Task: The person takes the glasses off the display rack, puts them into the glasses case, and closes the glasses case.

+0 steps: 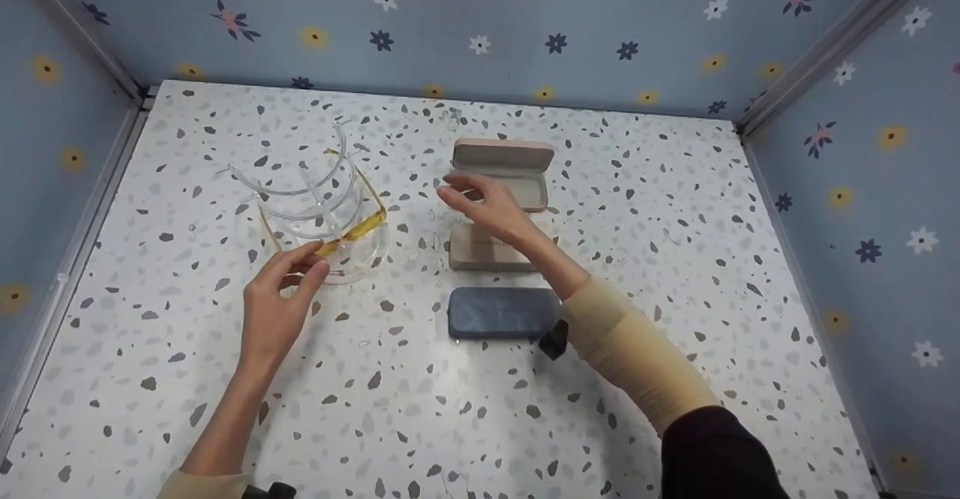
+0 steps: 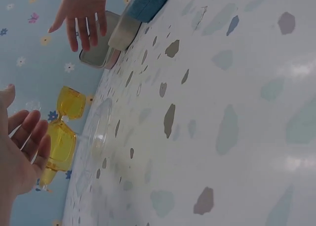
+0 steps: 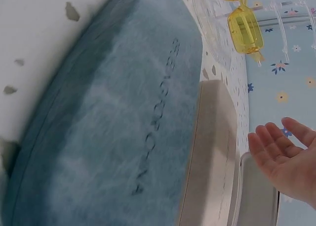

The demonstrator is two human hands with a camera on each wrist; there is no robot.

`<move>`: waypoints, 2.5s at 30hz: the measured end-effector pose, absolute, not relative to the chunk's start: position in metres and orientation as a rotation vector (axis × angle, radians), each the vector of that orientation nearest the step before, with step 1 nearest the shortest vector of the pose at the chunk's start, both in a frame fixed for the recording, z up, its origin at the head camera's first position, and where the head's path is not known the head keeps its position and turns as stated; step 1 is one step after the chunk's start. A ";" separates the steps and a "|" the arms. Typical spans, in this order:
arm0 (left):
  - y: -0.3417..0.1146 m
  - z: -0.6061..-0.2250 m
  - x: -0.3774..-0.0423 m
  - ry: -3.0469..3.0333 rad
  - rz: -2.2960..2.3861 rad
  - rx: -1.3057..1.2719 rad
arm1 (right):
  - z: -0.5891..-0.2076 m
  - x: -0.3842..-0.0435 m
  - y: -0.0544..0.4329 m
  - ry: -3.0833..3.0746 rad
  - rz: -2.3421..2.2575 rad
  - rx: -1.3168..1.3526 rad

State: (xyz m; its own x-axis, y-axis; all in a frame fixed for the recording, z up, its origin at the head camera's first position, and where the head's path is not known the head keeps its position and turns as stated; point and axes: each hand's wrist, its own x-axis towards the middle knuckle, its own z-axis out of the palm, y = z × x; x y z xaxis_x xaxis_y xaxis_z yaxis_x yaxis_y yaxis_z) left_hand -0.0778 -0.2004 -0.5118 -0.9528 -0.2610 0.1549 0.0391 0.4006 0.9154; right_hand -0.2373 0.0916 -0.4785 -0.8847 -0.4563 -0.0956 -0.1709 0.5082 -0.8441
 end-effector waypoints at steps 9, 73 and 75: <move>-0.219 -0.508 -0.077 -2.322 -1.557 0.377 | -0.481 -0.245 0.061 2.403 -1.287 -0.574; -0.175 -0.513 -0.079 -2.205 -2.086 0.657 | -0.472 -0.245 0.044 2.160 -1.387 -0.378; -0.168 -0.513 -0.079 -2.198 -2.101 0.648 | -0.469 -0.246 0.051 2.183 -1.374 -0.379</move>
State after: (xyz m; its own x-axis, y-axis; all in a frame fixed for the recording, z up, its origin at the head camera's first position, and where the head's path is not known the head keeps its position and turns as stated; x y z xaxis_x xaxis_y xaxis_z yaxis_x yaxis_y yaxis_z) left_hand -0.0791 -0.1684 -0.5127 -0.9125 -0.3170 -0.2587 -0.2727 -0.0003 0.9621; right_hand -0.2462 0.0505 -0.4695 -0.8210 -0.4952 -0.2841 0.0420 0.4439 -0.8951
